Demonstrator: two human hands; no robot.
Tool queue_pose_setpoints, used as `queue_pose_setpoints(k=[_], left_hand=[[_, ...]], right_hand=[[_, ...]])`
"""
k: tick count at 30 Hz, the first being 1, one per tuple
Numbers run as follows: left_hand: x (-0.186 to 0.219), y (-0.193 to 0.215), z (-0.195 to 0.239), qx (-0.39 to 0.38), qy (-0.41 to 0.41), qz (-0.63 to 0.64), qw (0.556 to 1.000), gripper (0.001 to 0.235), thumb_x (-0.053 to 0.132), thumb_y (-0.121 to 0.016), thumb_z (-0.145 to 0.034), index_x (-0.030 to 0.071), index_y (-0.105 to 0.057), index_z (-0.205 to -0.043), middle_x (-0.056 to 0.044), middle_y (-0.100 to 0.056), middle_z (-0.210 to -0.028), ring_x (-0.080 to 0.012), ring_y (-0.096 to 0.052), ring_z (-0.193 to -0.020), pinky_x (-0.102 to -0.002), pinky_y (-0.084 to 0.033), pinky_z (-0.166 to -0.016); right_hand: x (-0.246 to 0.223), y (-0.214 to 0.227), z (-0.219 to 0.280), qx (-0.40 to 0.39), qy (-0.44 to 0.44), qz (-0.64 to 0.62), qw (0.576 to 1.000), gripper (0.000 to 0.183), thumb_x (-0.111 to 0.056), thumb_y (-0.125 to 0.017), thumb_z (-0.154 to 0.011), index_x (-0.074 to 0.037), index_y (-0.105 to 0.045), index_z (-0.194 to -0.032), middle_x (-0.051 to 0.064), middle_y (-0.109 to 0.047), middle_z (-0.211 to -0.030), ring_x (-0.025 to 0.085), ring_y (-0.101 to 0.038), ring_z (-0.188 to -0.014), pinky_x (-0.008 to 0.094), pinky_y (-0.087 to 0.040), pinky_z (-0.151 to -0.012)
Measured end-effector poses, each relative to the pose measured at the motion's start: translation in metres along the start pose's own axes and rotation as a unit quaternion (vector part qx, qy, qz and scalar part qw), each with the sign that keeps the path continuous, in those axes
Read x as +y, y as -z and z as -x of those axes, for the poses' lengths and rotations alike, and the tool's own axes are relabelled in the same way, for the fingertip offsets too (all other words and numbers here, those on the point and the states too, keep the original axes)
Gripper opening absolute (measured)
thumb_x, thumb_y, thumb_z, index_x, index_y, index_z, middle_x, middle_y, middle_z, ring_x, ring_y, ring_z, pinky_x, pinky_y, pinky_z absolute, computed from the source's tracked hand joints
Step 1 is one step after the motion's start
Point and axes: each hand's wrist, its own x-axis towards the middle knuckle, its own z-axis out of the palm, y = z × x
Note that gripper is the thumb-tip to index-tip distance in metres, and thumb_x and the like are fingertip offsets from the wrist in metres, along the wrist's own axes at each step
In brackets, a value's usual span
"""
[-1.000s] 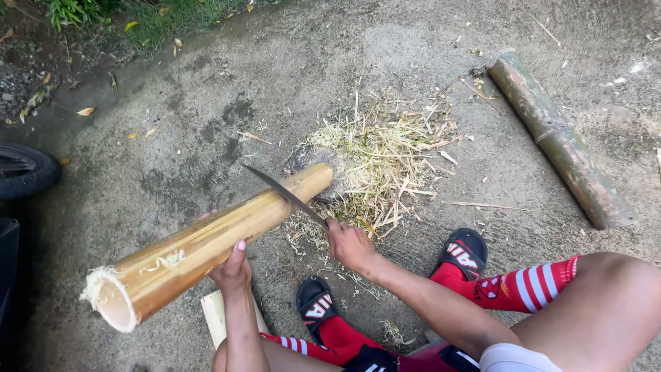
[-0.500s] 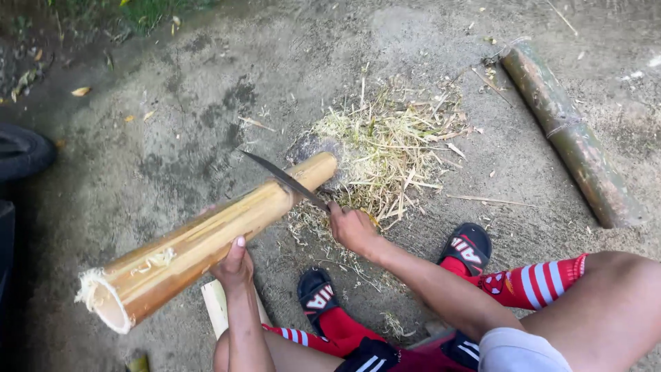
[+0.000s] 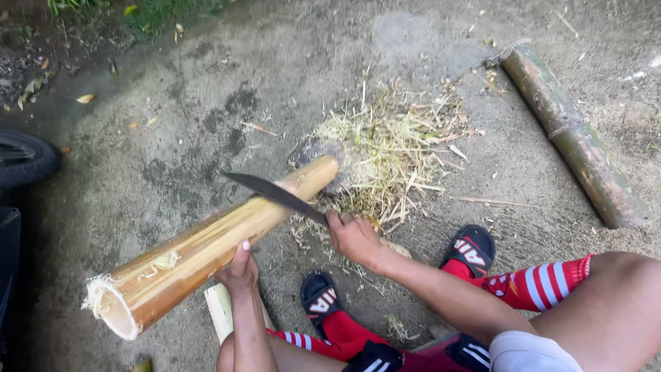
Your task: The recorder uses a large knife to strip the outer layer of a bamboo stalk while sitting outdoors.
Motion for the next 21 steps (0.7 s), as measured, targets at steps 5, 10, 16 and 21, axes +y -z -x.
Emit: queue_pose_setpoints(k=[5, 10, 16, 21], left_hand=[[-0.001, 0.0, 0.001, -0.003, -0.006, 0.0, 1.0, 0.087, 0.011, -0.081, -0.081, 0.01, -0.035, -0.155, -0.009, -0.047, -0.149, -0.0282, -0.044, -0.147, -0.053, -0.035, -0.132], [0.002, 0.0, 0.004, -0.01, 0.006, 0.003, 1.0, 0.091, 0.013, -0.082, -0.079, 0.011, -0.032, -0.155, -0.009, -0.046, -0.15, -0.0293, -0.043, -0.147, -0.053, -0.035, -0.131], [0.001, 0.005, 0.007, -0.01, 0.022, 0.017, 1.0, 0.09, 0.012, -0.083, -0.079, 0.009, -0.035, -0.156, -0.011, -0.047, -0.151, -0.0295, -0.042, -0.149, -0.052, -0.032, -0.133], [0.0, 0.007, 0.0, -0.015, 0.003, 0.029, 0.999, 0.087, 0.011, -0.081, -0.079, 0.009, -0.037, -0.153, -0.011, -0.046, -0.15, -0.0292, -0.043, -0.149, -0.053, -0.033, -0.133]], right_hand=[[0.055, -0.03, -0.023, -0.035, -0.083, 0.01, 0.996, 0.019, -0.008, -0.044, -0.099, 0.004, -0.052, -0.111, 0.022, -0.067, -0.073, 0.033, -0.063, -0.051, 0.049, -0.054, -0.044], [0.029, -0.022, -0.002, -0.086, -0.123, 0.001, 0.989, 0.015, -0.002, -0.044, -0.098, 0.003, -0.055, -0.107, 0.019, -0.069, -0.074, 0.03, -0.065, -0.053, 0.045, -0.057, -0.047], [0.077, -0.059, -0.007, 0.019, -0.047, 0.0, 0.999, 0.03, -0.006, -0.056, -0.088, 0.007, -0.059, -0.115, 0.02, -0.068, -0.071, 0.034, -0.066, -0.053, 0.047, -0.056, -0.046], [0.096, -0.053, -0.011, -0.17, -0.138, 0.09, 0.972, 0.032, 0.003, -0.043, -0.095, 0.013, -0.053, -0.125, 0.015, -0.067, -0.068, 0.021, -0.068, -0.049, 0.03, -0.054, -0.035]])
